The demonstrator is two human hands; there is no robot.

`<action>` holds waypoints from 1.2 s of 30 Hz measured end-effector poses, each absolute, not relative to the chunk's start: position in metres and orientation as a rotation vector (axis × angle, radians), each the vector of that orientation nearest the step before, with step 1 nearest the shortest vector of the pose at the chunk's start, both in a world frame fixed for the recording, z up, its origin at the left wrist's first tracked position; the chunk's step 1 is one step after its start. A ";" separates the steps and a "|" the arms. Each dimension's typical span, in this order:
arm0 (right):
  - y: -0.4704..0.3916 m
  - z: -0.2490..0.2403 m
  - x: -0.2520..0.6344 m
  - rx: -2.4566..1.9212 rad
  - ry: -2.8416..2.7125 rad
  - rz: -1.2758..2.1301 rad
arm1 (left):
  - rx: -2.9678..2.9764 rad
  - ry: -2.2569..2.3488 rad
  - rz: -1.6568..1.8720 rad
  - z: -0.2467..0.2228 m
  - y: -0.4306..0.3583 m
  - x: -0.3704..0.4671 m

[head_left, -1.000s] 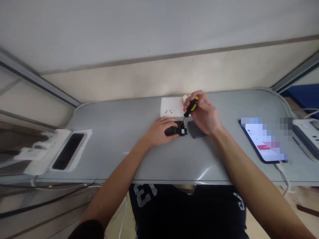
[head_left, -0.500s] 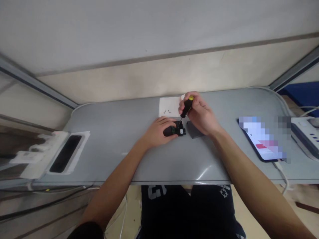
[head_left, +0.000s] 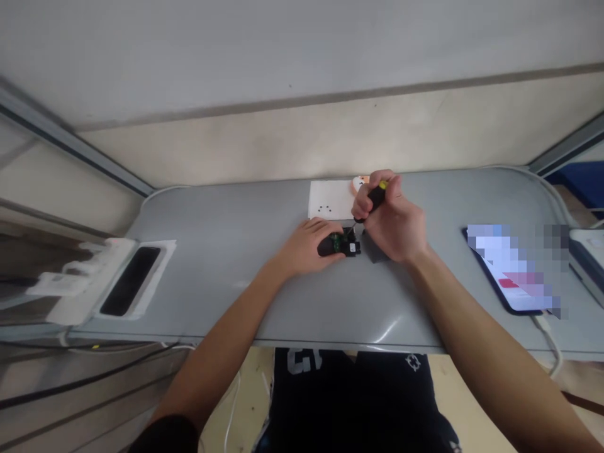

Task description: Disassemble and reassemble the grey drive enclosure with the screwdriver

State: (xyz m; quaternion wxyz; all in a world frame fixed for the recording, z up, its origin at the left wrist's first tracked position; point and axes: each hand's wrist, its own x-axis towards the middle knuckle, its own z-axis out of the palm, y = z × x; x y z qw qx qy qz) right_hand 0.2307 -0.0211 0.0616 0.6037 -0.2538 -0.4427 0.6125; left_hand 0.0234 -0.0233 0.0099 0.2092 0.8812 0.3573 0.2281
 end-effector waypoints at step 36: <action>0.008 0.048 0.283 -0.388 -0.556 1.413 | 2.814 1.353 0.397 0.029 0.045 0.085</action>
